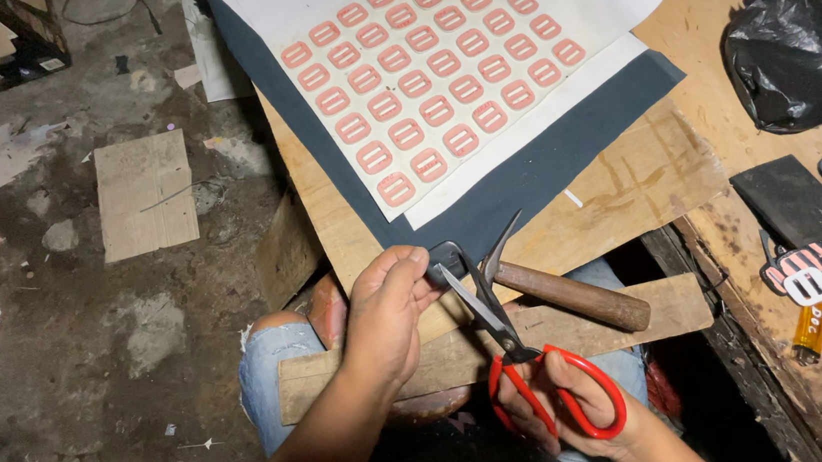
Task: The person cuts small black rubber pieces with scissors, then uses a hammer to press a pink and white label onto each piece. The finished labels are placed on the workbench.
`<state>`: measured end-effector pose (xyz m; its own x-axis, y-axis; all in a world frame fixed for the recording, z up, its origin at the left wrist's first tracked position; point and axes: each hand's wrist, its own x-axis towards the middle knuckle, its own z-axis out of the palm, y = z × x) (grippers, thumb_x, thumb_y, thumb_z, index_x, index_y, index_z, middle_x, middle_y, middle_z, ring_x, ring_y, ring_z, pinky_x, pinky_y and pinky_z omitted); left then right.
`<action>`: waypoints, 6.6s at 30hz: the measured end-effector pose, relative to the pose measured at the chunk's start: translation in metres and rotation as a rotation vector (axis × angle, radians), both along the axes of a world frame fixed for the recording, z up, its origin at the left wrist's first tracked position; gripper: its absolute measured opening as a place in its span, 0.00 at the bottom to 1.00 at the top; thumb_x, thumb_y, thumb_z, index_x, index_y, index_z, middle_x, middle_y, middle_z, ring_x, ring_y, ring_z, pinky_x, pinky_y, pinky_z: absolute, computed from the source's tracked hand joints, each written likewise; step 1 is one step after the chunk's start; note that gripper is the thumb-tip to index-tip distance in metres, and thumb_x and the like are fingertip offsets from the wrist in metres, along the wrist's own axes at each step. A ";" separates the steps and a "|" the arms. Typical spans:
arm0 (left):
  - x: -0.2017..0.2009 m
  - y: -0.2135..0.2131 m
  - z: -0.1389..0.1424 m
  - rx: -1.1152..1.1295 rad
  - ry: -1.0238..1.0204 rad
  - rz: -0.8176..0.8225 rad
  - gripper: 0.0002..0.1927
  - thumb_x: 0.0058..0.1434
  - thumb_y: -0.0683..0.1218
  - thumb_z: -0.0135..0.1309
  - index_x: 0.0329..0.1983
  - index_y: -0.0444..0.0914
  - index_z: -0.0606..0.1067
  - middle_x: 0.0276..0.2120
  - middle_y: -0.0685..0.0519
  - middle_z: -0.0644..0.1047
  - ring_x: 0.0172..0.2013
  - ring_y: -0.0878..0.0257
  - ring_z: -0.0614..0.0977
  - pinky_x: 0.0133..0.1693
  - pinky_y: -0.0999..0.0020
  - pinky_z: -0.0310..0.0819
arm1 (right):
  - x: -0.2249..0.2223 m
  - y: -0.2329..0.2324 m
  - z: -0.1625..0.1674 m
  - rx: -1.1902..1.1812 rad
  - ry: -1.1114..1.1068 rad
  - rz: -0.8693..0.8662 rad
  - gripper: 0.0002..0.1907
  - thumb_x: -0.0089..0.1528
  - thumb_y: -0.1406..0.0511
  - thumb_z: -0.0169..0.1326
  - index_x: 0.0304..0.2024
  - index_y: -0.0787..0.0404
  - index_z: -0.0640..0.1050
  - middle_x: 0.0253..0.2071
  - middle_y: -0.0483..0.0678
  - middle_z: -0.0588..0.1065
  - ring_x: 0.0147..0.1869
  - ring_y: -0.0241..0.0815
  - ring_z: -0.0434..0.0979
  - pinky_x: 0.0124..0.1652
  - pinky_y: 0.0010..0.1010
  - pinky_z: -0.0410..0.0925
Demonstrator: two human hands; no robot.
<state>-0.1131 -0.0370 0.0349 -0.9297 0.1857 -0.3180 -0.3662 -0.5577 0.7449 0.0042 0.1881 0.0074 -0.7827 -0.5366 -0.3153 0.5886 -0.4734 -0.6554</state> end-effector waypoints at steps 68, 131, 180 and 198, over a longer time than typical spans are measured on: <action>-0.075 0.048 -0.003 -0.846 0.238 -0.543 0.17 0.59 0.39 0.57 0.52 0.33 0.79 0.33 0.47 0.83 0.26 0.66 0.83 0.31 0.72 0.78 | -0.066 0.021 0.023 1.004 0.459 -0.417 0.14 0.66 0.67 0.48 0.54 0.65 0.72 0.32 0.45 0.73 0.31 0.33 0.72 0.33 0.27 0.69; -0.049 0.042 -0.020 -0.576 0.284 -0.328 0.13 0.58 0.39 0.59 0.44 0.28 0.79 0.36 0.49 0.84 0.34 0.68 0.83 0.38 0.74 0.77 | -0.077 -0.002 0.070 1.468 1.158 -0.257 0.11 0.55 0.64 0.63 0.36 0.60 0.76 0.31 0.52 0.76 0.35 0.56 0.78 0.32 0.43 0.70; -0.033 0.031 -0.021 -0.437 0.487 -0.263 0.07 0.61 0.37 0.53 0.42 0.32 0.74 0.38 0.50 0.75 0.37 0.63 0.78 0.40 0.70 0.75 | -0.066 0.024 0.058 1.296 0.657 -0.479 0.24 0.56 0.69 0.62 0.55 0.65 0.73 0.44 0.50 0.76 0.42 0.43 0.76 0.42 0.34 0.69; 0.065 0.008 -0.019 -1.176 1.392 -0.334 0.14 0.51 0.43 0.57 0.42 0.37 0.76 0.42 0.52 0.75 0.44 0.55 0.76 0.47 0.59 0.68 | 0.027 0.024 0.031 1.525 0.852 -0.298 0.16 0.58 0.65 0.63 0.50 0.57 0.81 0.44 0.49 0.81 0.43 0.46 0.83 0.43 0.30 0.73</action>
<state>-0.0484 -0.0290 0.0163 -0.5774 0.6712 0.4649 0.8032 0.3646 0.4712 0.0313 0.2125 0.0384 -0.9876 -0.0048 0.1569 -0.1029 0.7746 -0.6240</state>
